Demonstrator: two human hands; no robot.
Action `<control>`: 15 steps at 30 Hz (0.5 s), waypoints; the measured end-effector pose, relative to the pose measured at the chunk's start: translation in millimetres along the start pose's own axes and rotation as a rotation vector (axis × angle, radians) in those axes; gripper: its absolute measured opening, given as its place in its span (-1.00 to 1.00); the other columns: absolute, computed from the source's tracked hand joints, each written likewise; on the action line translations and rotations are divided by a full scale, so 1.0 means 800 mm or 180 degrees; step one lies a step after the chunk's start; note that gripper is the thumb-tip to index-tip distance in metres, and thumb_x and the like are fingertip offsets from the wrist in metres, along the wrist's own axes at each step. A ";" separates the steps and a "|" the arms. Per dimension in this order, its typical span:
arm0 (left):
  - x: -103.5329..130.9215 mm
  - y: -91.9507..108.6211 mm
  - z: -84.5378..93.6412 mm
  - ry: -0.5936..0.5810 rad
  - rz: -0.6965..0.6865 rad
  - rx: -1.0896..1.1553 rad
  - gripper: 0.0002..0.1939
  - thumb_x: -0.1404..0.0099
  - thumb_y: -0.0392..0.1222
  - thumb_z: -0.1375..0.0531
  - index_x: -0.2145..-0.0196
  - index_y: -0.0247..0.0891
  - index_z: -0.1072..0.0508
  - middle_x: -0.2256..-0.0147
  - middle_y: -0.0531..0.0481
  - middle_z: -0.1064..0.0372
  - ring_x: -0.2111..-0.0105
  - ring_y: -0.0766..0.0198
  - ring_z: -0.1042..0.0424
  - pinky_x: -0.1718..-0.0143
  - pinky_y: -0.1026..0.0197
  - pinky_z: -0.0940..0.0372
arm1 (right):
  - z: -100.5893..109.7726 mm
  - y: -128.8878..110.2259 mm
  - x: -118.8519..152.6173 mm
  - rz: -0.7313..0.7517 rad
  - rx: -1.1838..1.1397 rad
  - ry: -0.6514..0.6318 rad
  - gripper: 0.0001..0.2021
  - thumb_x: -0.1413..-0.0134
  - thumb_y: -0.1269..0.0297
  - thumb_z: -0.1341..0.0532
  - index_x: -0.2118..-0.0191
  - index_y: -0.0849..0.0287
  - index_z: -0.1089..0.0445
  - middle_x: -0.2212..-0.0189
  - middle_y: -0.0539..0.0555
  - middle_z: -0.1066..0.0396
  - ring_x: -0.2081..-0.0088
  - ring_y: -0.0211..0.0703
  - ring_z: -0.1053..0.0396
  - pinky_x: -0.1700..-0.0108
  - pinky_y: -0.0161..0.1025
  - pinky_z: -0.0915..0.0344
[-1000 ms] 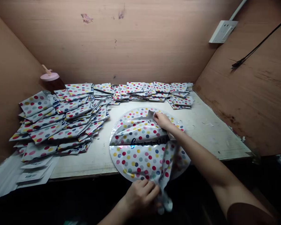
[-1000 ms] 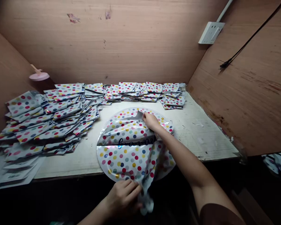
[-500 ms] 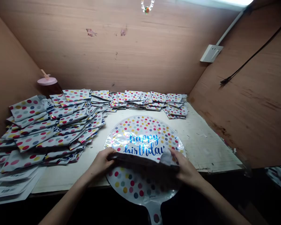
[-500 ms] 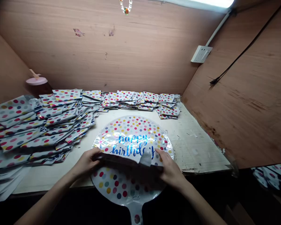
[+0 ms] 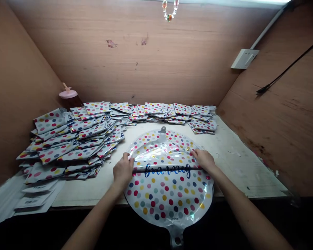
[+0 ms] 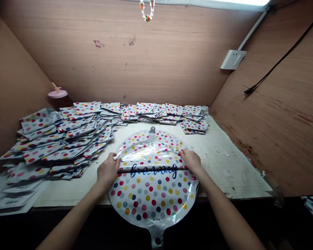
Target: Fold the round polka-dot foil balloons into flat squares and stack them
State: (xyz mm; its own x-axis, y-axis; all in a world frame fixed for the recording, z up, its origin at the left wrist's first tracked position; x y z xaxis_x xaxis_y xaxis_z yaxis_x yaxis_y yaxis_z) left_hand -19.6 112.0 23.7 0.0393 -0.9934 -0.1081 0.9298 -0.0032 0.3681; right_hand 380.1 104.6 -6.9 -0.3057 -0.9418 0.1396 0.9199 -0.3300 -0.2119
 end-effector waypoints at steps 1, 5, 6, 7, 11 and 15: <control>0.008 0.019 0.003 0.0215 -0.0288 -0.0205 -0.59 -0.37 -0.11 0.07 -0.05 -0.32 -0.35 0.07 -0.29 -0.39 0.09 -0.04 -0.37 0.14 0.00 -0.28 | -0.001 -0.002 -0.003 -0.0022 0.0063 -0.0014 -0.63 -0.23 0.05 0.02 0.28 0.14 -0.45 0.30 0.21 -0.50 0.24 0.03 -0.45 0.28 -0.18 -0.30; 0.049 0.092 -0.042 -0.0272 -0.1979 -0.0572 -0.44 -0.37 0.07 0.02 -0.28 -0.03 -0.09 -0.32 -0.06 0.11 -0.29 -0.19 0.16 -0.21 -0.28 0.16 | 0.006 0.002 0.013 -0.0128 0.0274 0.0099 -0.60 -0.26 0.08 0.05 0.16 0.22 -0.43 0.27 0.29 -0.49 0.23 0.12 -0.45 0.23 -0.03 -0.33; 0.055 0.094 -0.056 -0.0528 -0.2093 -0.0592 -0.39 -0.33 0.16 0.01 -0.29 0.04 -0.03 -0.34 -0.01 0.19 -0.30 -0.28 0.27 -0.20 -0.37 0.26 | 0.013 0.000 0.024 0.0032 0.0326 0.0253 -0.60 -0.26 0.10 0.05 0.09 0.25 -0.40 0.21 0.33 -0.47 0.18 0.15 -0.44 0.18 0.01 -0.33; 0.057 0.092 -0.066 -0.0740 -0.2079 -0.0606 -0.34 -0.31 0.22 0.01 -0.30 0.08 0.02 -0.35 0.02 0.27 -0.29 -0.36 0.35 -0.17 -0.44 0.31 | 0.018 -0.009 0.038 0.0415 0.0367 0.0428 -0.61 -0.25 0.13 0.02 0.02 0.28 -0.36 0.14 0.36 -0.44 0.11 0.16 -0.41 0.11 0.05 -0.32; 0.056 0.086 -0.076 -0.1253 -0.1867 -0.0581 -0.30 -0.29 0.27 0.03 -0.31 0.15 0.13 -0.36 0.08 0.43 -0.28 -0.43 0.48 -0.13 -0.52 0.36 | 0.014 -0.055 0.115 0.2757 0.0435 0.0764 -0.54 -0.10 0.40 -0.08 -0.16 0.25 -0.24 -0.15 0.25 -0.26 -0.17 0.08 -0.20 -0.16 0.03 -0.20; 0.039 0.087 -0.046 -0.1146 -0.1786 -0.0345 -0.28 -0.23 0.16 -0.09 -0.30 -0.03 -0.04 -0.32 -0.06 0.11 -0.28 -0.31 0.17 -0.19 -0.37 0.14 | 0.009 -0.040 0.109 0.3001 0.0084 0.0610 -0.53 -0.08 0.53 0.01 -0.12 0.23 -0.30 -0.15 0.18 -0.28 -0.17 -0.07 -0.24 -0.15 -0.07 -0.26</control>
State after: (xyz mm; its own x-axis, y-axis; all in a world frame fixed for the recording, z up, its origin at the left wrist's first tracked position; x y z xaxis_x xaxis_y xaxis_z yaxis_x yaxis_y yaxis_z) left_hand 59.7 85.4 11.7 -0.5673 -0.8209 0.0654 0.8059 -0.5371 0.2491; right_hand 325.4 33.4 19.0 0.5295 -0.8143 -0.2379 0.8125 0.5674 -0.1339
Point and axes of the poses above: each hand's wrist, its own x-axis away from the middle knuckle, its own z-axis out of the back of the hand, y = z × x, the point moved 9 cm from there along -x, towards the middle knuckle
